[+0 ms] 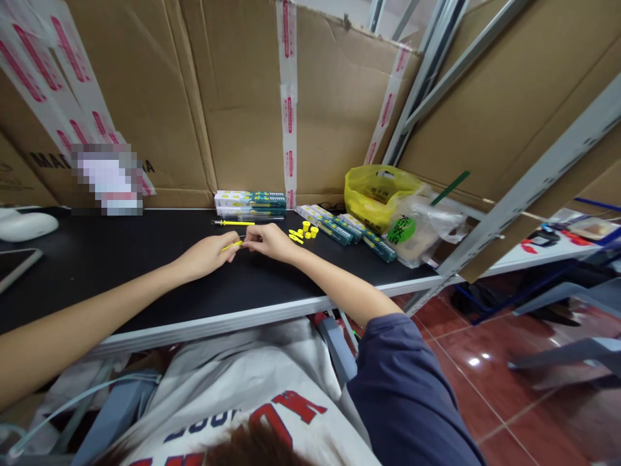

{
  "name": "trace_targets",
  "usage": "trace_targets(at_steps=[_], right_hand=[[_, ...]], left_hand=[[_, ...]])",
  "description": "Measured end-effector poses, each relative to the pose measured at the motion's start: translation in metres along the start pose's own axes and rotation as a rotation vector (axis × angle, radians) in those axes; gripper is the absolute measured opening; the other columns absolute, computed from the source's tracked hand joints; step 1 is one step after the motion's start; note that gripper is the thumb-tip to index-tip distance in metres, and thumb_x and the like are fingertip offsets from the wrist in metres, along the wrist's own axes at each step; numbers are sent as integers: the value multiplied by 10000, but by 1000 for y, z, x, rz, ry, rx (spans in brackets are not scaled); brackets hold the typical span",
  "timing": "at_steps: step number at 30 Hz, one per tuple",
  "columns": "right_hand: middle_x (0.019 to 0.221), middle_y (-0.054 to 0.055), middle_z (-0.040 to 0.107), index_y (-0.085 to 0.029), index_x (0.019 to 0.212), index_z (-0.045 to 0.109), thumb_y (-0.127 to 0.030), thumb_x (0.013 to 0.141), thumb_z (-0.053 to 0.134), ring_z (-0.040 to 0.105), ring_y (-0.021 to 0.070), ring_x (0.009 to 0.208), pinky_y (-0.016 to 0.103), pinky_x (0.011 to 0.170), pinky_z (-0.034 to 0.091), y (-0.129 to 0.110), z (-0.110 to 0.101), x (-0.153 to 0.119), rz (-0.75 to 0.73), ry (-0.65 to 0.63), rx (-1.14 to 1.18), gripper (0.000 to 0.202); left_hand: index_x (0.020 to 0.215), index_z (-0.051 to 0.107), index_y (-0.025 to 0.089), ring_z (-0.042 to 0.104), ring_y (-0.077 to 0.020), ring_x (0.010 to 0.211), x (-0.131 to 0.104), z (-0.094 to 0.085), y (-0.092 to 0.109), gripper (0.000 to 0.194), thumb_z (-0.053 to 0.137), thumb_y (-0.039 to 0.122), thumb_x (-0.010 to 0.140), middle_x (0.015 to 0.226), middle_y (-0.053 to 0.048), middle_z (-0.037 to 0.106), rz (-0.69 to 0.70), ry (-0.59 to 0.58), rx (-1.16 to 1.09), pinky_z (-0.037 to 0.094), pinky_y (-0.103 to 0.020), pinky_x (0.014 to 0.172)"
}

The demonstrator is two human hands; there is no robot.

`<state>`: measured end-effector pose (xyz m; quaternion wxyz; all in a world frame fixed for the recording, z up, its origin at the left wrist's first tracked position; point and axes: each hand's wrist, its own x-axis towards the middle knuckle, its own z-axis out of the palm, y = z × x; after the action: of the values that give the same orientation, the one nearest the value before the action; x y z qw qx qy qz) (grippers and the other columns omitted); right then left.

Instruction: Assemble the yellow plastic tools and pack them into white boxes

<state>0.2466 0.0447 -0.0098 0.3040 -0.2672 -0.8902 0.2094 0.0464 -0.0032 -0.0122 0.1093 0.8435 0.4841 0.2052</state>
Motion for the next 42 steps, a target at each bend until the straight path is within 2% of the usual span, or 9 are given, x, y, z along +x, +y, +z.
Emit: trace_targets(at_steps=[5,9,14,17,23,29,35,42], right_hand=[[683,16,661,-151,730,579,-443,882,646,565,119,625,227,630,411,1,4,-1,1,38,54,336],[670,21,658,-156,729,560,-553,836,677,586,129,629,241,635,435,0,5,-1,38,99,137,428],[632,14,651,-169,706,522,-614,773,718,602,130,599,249,622,460,0,7,2,63,132,281,491],[625,12,655,-171,708,507,-623,736,745,620,129,589,249,620,476,2,9,3,90,124,349,512],[626,15,652,-169,717,502,-638,747,727,623,127,583,243,608,476,4,13,2,92,123,375,521],[619,1,648,-172,715,512,-604,767,732,611,125,579,242,607,466,5,15,2,40,150,361,488],[605,-3,645,-179,715,498,-607,762,730,612,131,564,243,592,464,10,20,2,87,139,383,490],[618,3,638,-172,718,502,-598,775,724,593,122,571,239,598,452,5,16,2,56,181,317,484]], left_hand=[[792,425,243,604,-214,674,0,1,3,151,376,299,924,734,-35,647,-27,9,88,364,-295,618],[797,420,243,600,-209,677,-2,-1,4,145,378,300,923,737,-25,644,-7,50,-10,377,-299,640],[838,440,236,586,-190,666,-1,-3,0,133,378,319,922,701,2,620,31,81,-159,392,-301,669],[909,425,238,588,-180,655,-1,-2,-2,83,403,318,918,673,29,625,44,83,-232,397,-297,675],[860,402,240,572,-160,602,-2,0,-1,102,444,327,890,651,29,650,-21,76,-329,387,-282,626],[857,381,240,436,-112,461,-1,4,3,112,450,327,875,602,57,596,-115,38,-502,340,-243,528],[823,408,233,526,-139,548,-5,0,8,69,463,250,861,594,37,601,-37,132,-331,370,-263,599],[866,401,236,361,-75,401,1,7,3,107,456,320,903,589,71,542,-194,52,-701,285,-195,431]])
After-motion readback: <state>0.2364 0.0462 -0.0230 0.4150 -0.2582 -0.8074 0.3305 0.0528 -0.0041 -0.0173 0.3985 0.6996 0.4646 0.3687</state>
